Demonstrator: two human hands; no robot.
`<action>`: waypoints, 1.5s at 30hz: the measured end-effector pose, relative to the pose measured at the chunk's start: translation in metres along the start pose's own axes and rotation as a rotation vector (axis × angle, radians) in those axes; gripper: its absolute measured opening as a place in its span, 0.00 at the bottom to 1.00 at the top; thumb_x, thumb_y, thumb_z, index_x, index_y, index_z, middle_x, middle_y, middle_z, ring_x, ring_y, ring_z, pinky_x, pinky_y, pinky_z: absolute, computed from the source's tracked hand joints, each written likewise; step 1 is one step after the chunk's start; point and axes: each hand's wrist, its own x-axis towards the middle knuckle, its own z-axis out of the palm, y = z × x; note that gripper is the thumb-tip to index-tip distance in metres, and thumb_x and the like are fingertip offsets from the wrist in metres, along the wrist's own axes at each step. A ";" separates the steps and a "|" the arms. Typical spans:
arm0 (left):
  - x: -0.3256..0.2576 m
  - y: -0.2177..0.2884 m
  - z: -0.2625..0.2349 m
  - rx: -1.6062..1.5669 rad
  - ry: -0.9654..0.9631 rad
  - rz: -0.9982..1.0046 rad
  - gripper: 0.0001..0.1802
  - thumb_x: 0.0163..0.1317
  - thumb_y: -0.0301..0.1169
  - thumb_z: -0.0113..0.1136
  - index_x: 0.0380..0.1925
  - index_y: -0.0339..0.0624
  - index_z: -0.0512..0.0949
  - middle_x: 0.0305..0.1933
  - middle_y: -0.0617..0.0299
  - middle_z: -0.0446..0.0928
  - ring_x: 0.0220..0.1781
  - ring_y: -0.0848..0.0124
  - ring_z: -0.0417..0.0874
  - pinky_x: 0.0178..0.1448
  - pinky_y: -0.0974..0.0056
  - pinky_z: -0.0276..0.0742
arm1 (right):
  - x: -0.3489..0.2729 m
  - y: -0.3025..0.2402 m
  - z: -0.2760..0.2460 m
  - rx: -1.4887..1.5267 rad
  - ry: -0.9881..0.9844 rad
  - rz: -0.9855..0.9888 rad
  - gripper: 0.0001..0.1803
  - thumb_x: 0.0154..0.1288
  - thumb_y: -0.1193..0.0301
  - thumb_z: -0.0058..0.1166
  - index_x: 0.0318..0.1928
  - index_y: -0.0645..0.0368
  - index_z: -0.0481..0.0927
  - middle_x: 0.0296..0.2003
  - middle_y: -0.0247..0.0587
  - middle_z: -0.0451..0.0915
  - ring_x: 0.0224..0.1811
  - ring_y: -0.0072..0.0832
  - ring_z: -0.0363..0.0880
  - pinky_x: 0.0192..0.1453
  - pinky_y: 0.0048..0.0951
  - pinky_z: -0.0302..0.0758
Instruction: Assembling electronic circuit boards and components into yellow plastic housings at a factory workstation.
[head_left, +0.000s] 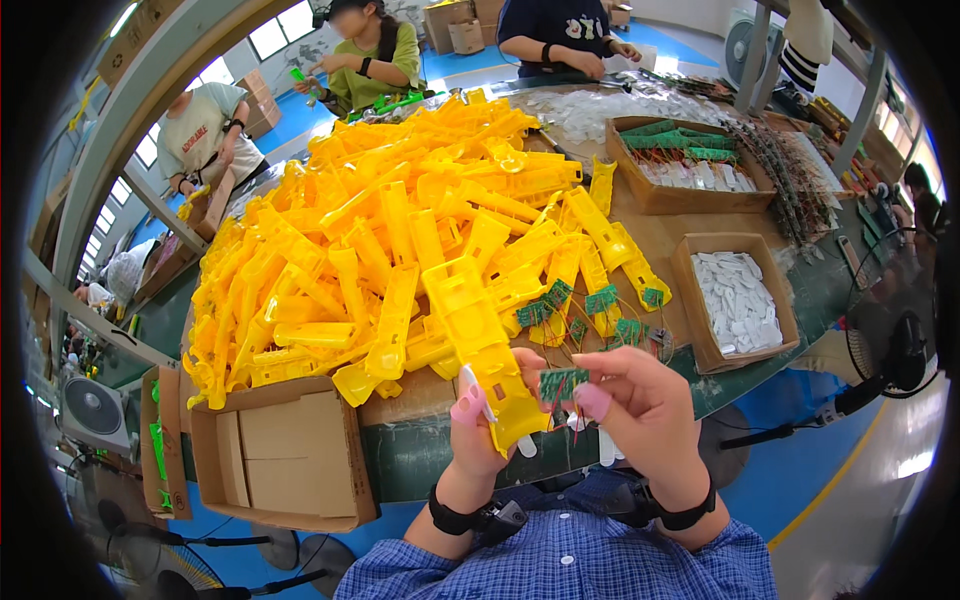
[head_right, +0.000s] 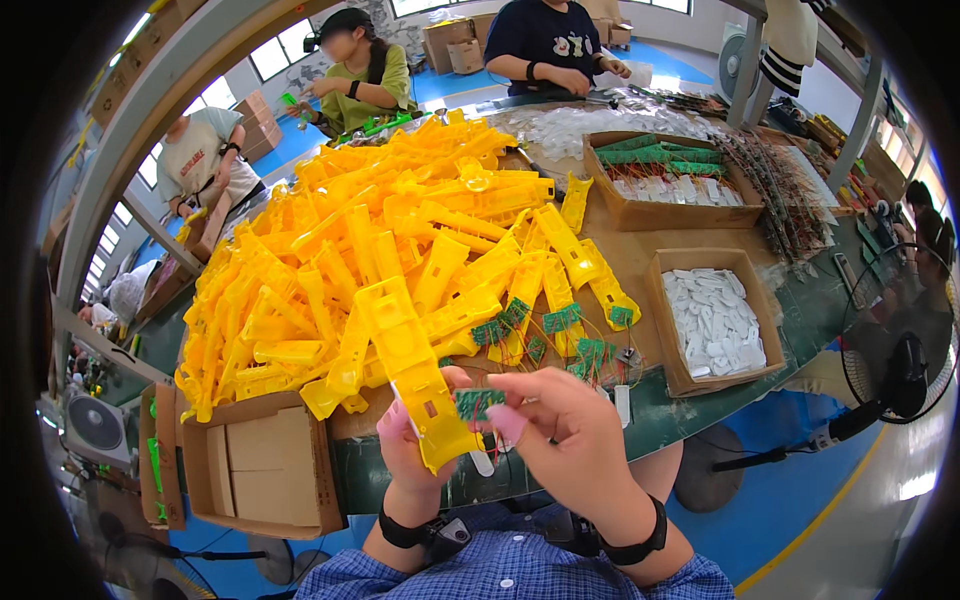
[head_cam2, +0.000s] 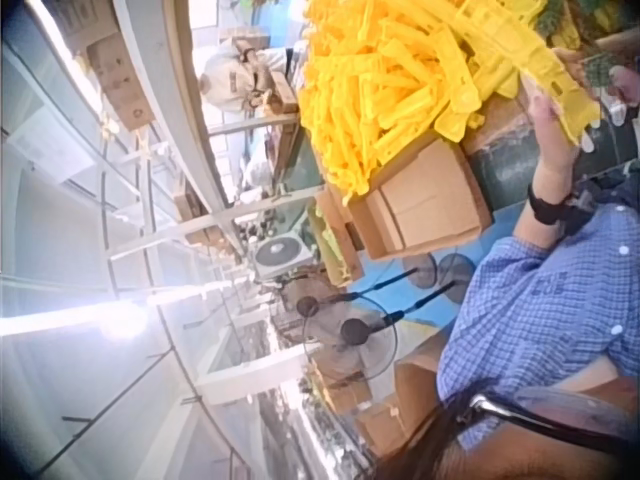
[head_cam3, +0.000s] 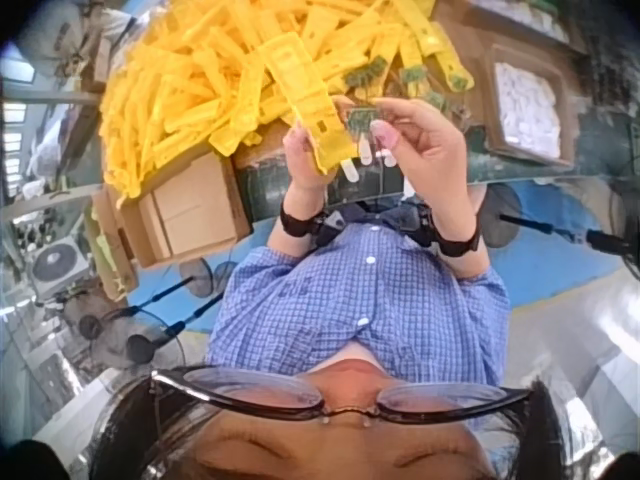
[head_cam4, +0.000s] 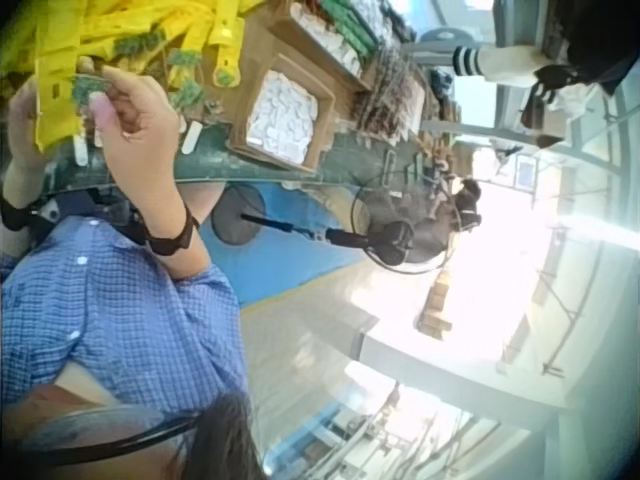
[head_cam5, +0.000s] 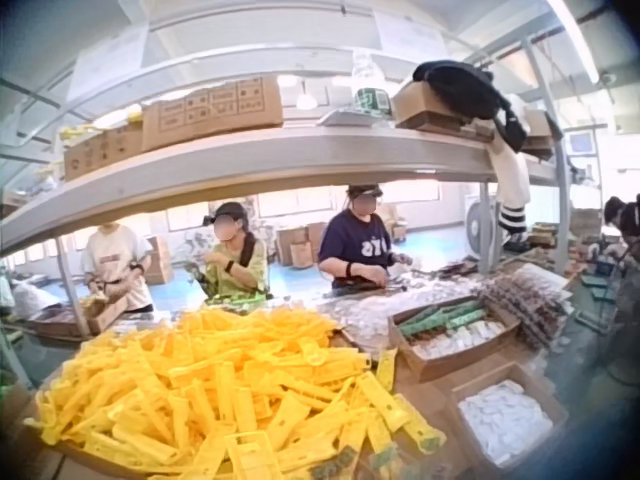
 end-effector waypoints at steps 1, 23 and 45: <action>0.001 0.000 0.000 -0.146 -0.016 -0.083 0.31 0.60 0.52 0.44 0.51 0.35 0.64 0.42 0.52 0.73 0.39 0.67 0.78 0.42 0.64 0.77 | -0.002 -0.004 0.002 0.002 0.000 0.002 0.15 0.58 0.82 0.54 0.47 0.67 0.76 0.33 0.38 0.76 0.35 0.21 0.80 0.37 0.18 0.78; -0.010 -0.007 0.014 0.166 -0.029 0.041 0.38 0.56 0.62 0.41 0.54 0.40 0.61 0.49 0.53 0.68 0.47 0.65 0.73 0.53 0.62 0.70 | -0.013 0.000 0.021 -0.580 0.051 -0.207 0.11 0.54 0.79 0.56 0.40 0.59 0.80 0.29 0.42 0.75 0.26 0.31 0.78 0.28 0.25 0.76; -0.017 -0.013 0.010 0.574 -0.092 0.165 0.35 0.57 0.41 0.45 0.60 0.33 0.48 0.53 0.53 0.63 0.54 0.66 0.68 0.57 0.61 0.65 | 0.008 -0.001 0.004 -0.459 -0.035 -0.093 0.08 0.51 0.78 0.60 0.34 0.62 0.80 0.27 0.39 0.78 0.25 0.26 0.79 0.31 0.21 0.75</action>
